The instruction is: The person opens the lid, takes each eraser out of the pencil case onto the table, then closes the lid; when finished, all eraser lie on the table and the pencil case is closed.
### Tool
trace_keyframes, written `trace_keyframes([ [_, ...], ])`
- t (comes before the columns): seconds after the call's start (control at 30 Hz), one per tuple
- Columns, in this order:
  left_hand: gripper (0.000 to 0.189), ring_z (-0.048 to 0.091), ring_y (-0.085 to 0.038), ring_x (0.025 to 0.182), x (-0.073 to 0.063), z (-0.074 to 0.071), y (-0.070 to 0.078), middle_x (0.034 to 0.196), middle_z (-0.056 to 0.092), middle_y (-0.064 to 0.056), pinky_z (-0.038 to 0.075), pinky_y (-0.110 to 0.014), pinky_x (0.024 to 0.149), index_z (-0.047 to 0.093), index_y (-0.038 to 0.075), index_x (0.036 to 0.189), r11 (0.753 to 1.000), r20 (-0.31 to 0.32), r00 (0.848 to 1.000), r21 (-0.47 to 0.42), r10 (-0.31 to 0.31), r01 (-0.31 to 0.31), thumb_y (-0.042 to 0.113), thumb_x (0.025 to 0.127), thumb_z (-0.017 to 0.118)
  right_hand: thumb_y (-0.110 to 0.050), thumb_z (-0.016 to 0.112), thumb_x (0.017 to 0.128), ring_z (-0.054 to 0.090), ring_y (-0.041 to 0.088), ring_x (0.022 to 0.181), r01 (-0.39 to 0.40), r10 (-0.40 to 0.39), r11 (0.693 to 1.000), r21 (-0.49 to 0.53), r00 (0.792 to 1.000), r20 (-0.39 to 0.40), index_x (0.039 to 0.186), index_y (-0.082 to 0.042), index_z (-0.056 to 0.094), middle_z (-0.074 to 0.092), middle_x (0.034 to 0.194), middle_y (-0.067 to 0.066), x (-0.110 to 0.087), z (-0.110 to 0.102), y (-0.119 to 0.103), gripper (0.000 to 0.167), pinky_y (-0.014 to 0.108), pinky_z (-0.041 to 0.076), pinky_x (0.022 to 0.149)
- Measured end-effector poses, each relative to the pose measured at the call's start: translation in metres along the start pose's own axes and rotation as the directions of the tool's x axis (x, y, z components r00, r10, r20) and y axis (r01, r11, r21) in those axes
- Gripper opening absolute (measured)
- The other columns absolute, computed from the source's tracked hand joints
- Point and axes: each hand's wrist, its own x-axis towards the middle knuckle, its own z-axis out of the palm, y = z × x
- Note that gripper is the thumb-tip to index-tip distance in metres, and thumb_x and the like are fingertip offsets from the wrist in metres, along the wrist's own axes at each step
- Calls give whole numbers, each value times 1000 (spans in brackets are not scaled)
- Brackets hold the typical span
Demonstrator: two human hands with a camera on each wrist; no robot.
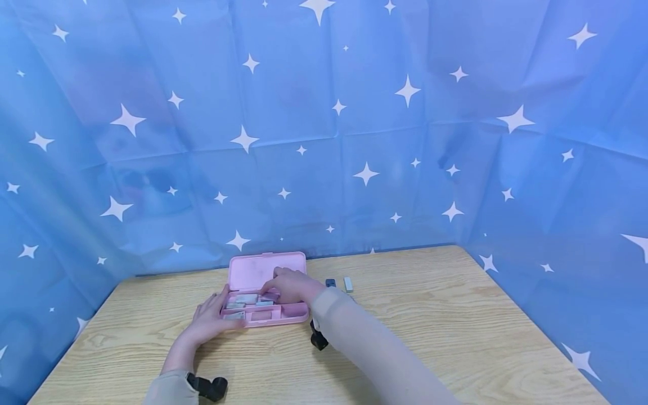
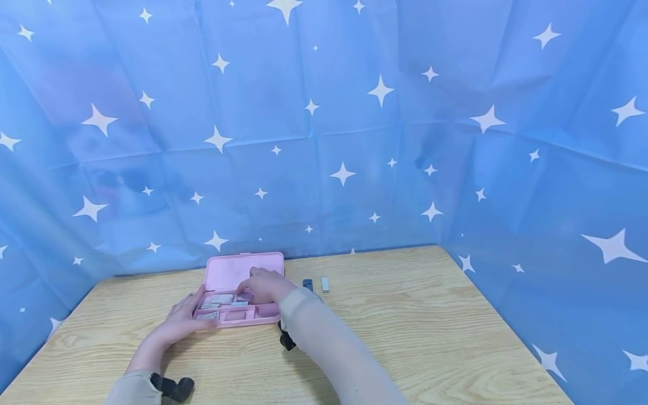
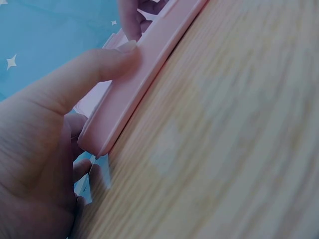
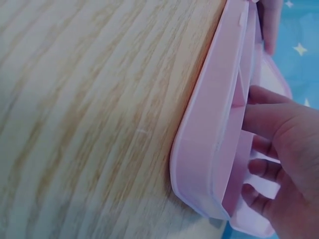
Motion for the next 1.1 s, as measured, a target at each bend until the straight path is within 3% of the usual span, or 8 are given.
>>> trace_keyframes([
  [0.4, 118, 2, -48, 142, 2, 2, -1, 155, 15, -32, -4, -67, 109, 9, 4, 155, 1000, -8, 1000, -14, -2, 2, 50, 72, 79, -24, 64, 95, 46, 8, 80, 6, -7, 1000, 28, 1000, 27, 121, -34, 66, 47, 92, -7, -6, -7, -1, 28, 20, 42, 73],
  [0.87, 119, 1, -49, 142, 1, 1, 0, 155, 13, -31, -4, -67, 109, 6, 5, 156, 1000, 1, 1000, -9, -7, 7, 50, 72, 79, -26, 64, 95, 48, 8, 79, 58, -58, 998, -25, 998, 15, 122, -31, 64, 50, 94, -4, -10, -13, 2, 27, 20, 45, 73],
  [1.1, 120, 2, -49, 142, 0, 0, 0, 155, 14, -31, -3, -68, 109, 6, 4, 155, 1000, 1, 1000, -6, 4, -4, 51, 72, 78, -28, 60, 97, 51, 8, 74, 91, -91, 995, 33, 996, -6, 121, -27, 64, 54, 96, -3, -17, -19, 7, 25, 20, 45, 69],
])
